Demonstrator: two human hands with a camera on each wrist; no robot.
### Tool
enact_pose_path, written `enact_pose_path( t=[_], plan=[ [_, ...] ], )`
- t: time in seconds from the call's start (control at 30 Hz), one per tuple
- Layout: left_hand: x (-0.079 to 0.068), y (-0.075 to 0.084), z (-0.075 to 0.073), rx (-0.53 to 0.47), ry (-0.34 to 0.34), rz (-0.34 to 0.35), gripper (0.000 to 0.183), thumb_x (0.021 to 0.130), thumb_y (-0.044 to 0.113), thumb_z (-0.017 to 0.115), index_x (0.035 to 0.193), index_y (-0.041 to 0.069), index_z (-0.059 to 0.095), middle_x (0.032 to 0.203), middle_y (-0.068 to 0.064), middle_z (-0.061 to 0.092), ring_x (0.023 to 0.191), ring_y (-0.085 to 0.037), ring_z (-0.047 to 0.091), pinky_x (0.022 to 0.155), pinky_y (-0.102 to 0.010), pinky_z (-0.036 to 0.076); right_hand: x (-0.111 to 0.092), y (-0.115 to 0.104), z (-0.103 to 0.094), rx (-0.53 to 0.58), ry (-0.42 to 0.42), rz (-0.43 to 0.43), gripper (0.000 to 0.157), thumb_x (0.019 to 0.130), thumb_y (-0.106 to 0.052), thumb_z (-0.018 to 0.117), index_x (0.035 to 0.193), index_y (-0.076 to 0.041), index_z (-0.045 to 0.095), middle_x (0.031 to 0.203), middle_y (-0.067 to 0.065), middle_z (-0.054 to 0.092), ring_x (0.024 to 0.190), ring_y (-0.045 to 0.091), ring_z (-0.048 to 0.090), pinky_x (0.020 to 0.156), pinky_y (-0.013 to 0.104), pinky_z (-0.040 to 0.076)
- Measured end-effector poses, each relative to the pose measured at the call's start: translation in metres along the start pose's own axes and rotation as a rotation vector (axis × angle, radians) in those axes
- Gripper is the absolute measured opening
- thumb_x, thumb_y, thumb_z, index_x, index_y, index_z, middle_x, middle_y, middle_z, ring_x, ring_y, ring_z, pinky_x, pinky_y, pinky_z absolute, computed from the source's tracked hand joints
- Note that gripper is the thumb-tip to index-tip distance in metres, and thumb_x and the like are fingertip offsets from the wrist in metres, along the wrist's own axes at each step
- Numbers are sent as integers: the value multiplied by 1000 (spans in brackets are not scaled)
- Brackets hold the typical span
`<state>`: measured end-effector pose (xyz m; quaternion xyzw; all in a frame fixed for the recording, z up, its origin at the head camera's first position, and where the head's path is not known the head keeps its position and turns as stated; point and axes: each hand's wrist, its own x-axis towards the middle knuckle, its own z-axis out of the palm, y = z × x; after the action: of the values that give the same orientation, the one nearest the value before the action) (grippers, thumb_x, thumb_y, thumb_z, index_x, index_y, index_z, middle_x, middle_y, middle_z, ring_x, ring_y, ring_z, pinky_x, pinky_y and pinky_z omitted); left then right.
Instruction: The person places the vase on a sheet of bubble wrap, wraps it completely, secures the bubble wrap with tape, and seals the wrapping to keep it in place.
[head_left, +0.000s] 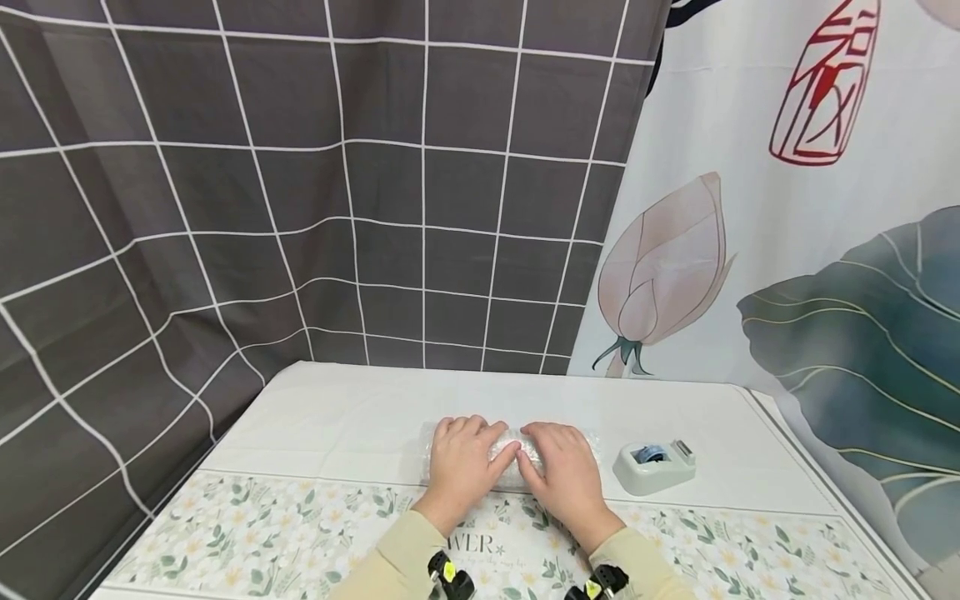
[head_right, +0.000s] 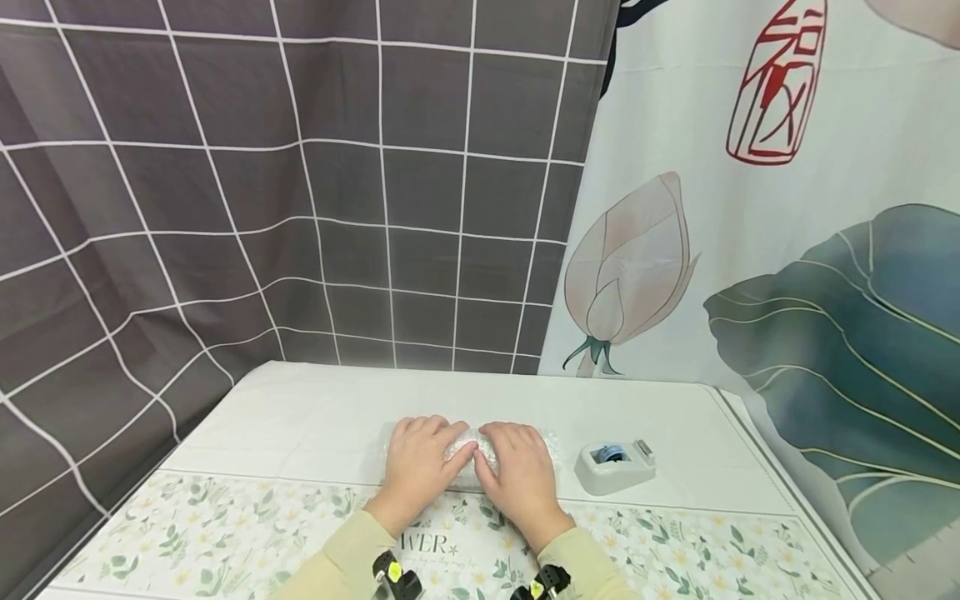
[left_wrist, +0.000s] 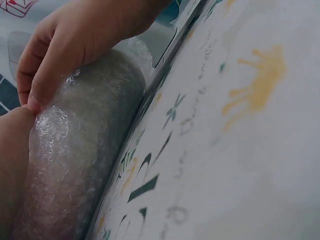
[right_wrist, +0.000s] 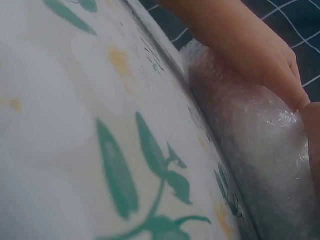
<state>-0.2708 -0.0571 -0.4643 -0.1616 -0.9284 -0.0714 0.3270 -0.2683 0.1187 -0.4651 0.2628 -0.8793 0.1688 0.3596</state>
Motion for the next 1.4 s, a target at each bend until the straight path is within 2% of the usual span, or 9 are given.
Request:
enact_pose_path(
  t=[0.1, 0.27, 0.37, 0.53, 0.67, 0.77, 1.1, 1.27, 1.4],
  plan=[
    [0, 1, 1, -1, -10, -2, 49, 90, 62, 32, 110, 31, 65, 93, 7, 60, 89, -15, 56, 92, -42, 33, -2, 3, -1, -15, -35, -37, 36, 83, -35, 59, 113, -15, 57, 112, 1, 59, 106, 21, 53, 98, 42, 32],
    [1, 0, 1, -4, -18, 0, 49, 90, 62, 32, 110, 31, 64, 93, 7, 60, 90, -15, 55, 91, -41, 33, -10, 10, -5, -103, -172, -145, 70, 70, -31, 70, 133, -11, 44, 128, 5, 48, 118, 25, 43, 101, 46, 24],
    [0, -1, 1, -4, -11, 2, 48, 89, 62, 34, 109, 31, 65, 92, 7, 60, 89, -15, 55, 91, -41, 33, -13, 10, -5, -136, -194, -174, 82, 66, -27, 73, 138, -10, 38, 132, 7, 44, 120, 26, 40, 101, 48, 23],
    [0, -2, 0, 4, -16, 5, 48, 90, 62, 33, 110, 31, 64, 93, 6, 60, 89, -16, 55, 92, -42, 33, -14, 10, -4, -93, -163, -168, 82, 66, -35, 71, 137, -10, 39, 131, 6, 45, 119, 26, 40, 101, 47, 22],
    [-1, -1, -1, 16, -22, 15, 50, 90, 61, 31, 112, 29, 63, 95, 5, 60, 90, -16, 55, 92, -42, 33, -15, 12, -3, -35, -106, -172, 73, 72, -40, 63, 135, -10, 42, 129, 4, 48, 119, 24, 42, 101, 47, 23],
    [-2, -1, -1, 17, -15, 20, 50, 91, 60, 31, 112, 28, 63, 96, 5, 60, 91, -16, 55, 92, -43, 33, -15, 13, -3, 0, -70, -172, 65, 75, -36, 56, 133, -9, 44, 128, 3, 49, 119, 24, 43, 101, 48, 24],
    [-2, -2, -1, 2, 25, 39, 44, 91, 56, 36, 110, 27, 62, 94, 4, 60, 89, -18, 56, 91, -43, 34, -16, 29, -2, 70, 55, -14, 63, 61, -25, 49, 122, -7, 52, 121, 7, 53, 116, 29, 44, 102, 53, 20],
    [-2, -4, -2, -8, 16, 48, 43, 91, 53, 39, 113, 25, 61, 97, 3, 60, 92, -19, 55, 93, -43, 33, -19, 37, -2, 160, 31, 107, 68, 58, -23, 56, 124, -9, 49, 120, 7, 52, 115, 27, 43, 101, 46, 24],
    [-2, -3, -2, 2, 21, 48, 44, 91, 49, 40, 119, 20, 57, 106, 1, 57, 104, -20, 51, 101, -47, 25, -22, 42, -1, 217, -4, 188, 68, 60, -23, 62, 124, -10, 46, 121, 7, 50, 115, 25, 43, 97, 43, 29]
  ],
)
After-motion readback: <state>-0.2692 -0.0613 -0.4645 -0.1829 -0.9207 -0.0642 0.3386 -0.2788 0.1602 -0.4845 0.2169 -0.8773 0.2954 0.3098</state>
